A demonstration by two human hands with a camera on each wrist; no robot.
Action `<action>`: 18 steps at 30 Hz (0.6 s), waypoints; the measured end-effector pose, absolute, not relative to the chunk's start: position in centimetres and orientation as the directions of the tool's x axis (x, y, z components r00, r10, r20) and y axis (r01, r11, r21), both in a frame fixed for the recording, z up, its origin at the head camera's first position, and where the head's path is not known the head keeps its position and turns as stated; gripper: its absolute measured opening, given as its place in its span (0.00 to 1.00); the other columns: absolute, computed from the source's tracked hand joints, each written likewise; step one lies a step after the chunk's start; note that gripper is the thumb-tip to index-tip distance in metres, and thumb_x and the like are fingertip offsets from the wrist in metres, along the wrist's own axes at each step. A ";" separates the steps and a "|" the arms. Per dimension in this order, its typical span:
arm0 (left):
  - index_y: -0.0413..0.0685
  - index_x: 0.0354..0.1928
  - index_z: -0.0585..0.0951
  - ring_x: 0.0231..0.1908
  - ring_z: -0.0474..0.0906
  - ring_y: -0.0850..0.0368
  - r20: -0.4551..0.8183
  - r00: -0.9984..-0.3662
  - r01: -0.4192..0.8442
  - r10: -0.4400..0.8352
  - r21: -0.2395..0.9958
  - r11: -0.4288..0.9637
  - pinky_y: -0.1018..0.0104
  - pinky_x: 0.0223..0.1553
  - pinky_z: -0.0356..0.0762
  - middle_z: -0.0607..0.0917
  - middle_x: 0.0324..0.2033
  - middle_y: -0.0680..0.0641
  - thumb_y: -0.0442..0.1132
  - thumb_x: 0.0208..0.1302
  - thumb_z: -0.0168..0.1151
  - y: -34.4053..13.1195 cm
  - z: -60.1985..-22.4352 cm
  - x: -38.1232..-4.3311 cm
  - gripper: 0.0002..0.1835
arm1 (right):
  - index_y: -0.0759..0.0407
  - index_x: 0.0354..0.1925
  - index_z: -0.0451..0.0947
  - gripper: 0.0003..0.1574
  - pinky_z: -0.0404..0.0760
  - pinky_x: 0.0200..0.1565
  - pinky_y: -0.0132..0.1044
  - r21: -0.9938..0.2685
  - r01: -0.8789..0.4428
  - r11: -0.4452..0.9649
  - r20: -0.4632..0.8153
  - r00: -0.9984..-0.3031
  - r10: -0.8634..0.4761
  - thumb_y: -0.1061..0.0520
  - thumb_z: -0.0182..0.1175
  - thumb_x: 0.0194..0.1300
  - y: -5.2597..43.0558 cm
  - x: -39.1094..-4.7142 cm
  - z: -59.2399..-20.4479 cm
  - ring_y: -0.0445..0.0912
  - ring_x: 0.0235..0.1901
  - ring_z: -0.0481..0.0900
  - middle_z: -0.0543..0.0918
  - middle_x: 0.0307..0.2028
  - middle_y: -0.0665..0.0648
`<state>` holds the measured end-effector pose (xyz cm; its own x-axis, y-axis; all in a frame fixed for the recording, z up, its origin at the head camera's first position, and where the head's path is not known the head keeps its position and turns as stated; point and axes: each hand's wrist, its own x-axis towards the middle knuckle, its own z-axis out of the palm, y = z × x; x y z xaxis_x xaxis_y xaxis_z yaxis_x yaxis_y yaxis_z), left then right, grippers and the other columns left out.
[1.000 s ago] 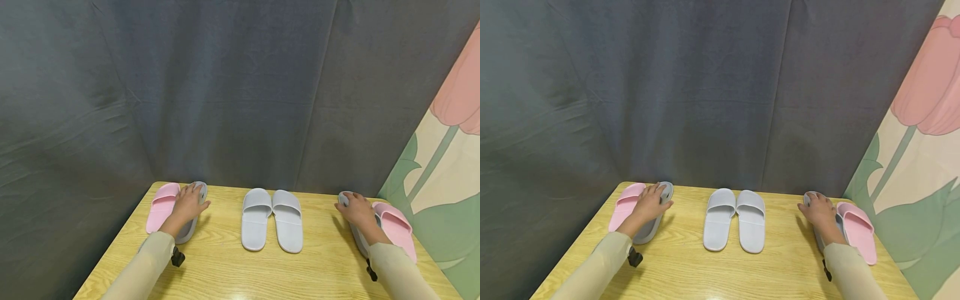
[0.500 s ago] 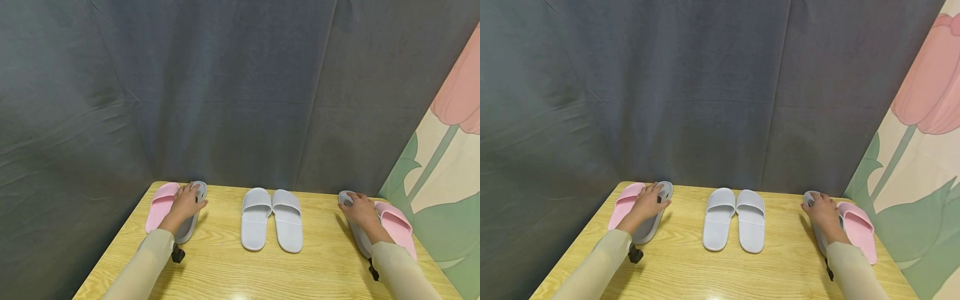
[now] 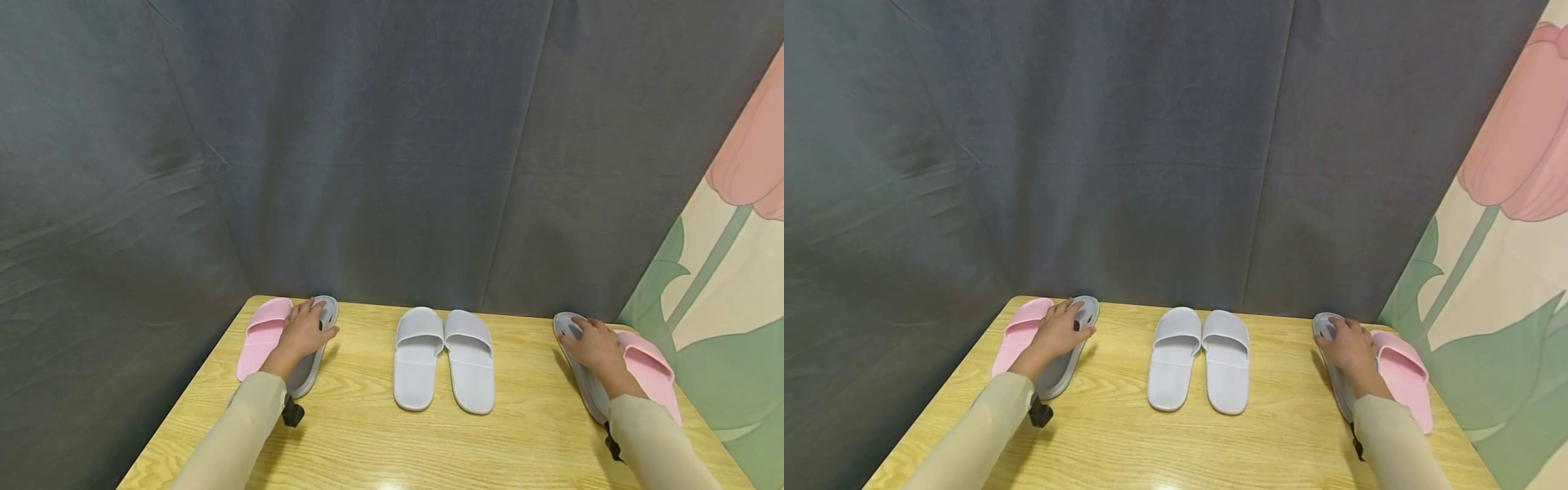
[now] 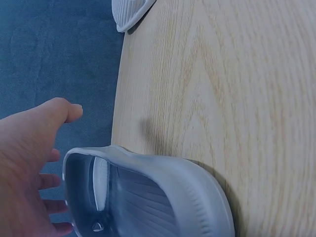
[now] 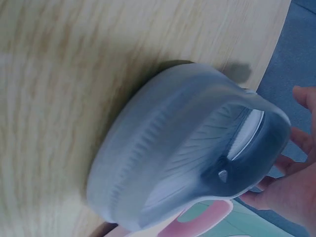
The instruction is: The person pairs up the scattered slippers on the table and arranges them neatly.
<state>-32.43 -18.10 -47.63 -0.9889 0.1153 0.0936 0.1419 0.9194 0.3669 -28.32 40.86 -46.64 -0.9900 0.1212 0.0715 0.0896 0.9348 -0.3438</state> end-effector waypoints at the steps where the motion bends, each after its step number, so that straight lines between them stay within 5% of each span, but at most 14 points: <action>1: 0.43 0.76 0.63 0.73 0.52 0.27 0.090 -0.989 0.139 0.114 0.368 0.919 0.28 0.67 0.53 0.57 0.76 0.31 0.58 0.67 0.63 -18.1 -47.6 -32.4 0.43 | 0.71 0.69 0.60 0.42 0.58 0.54 0.79 -0.342 0.090 0.935 0.074 -0.990 0.122 0.44 0.56 0.70 40.9 -28.3 -46.7 0.86 0.60 0.55 0.57 0.64 0.85; 18: 0.44 0.76 0.63 0.73 0.52 0.27 0.073 -0.994 0.102 0.080 0.390 0.915 0.28 0.67 0.53 0.57 0.76 0.32 0.58 0.66 0.64 -18.3 -48.3 -33.2 0.43 | 0.72 0.68 0.60 0.44 0.61 0.52 0.80 -0.328 0.090 0.941 0.064 -0.991 0.117 0.42 0.57 0.68 42.2 -29.0 -47.5 0.88 0.58 0.58 0.58 0.64 0.85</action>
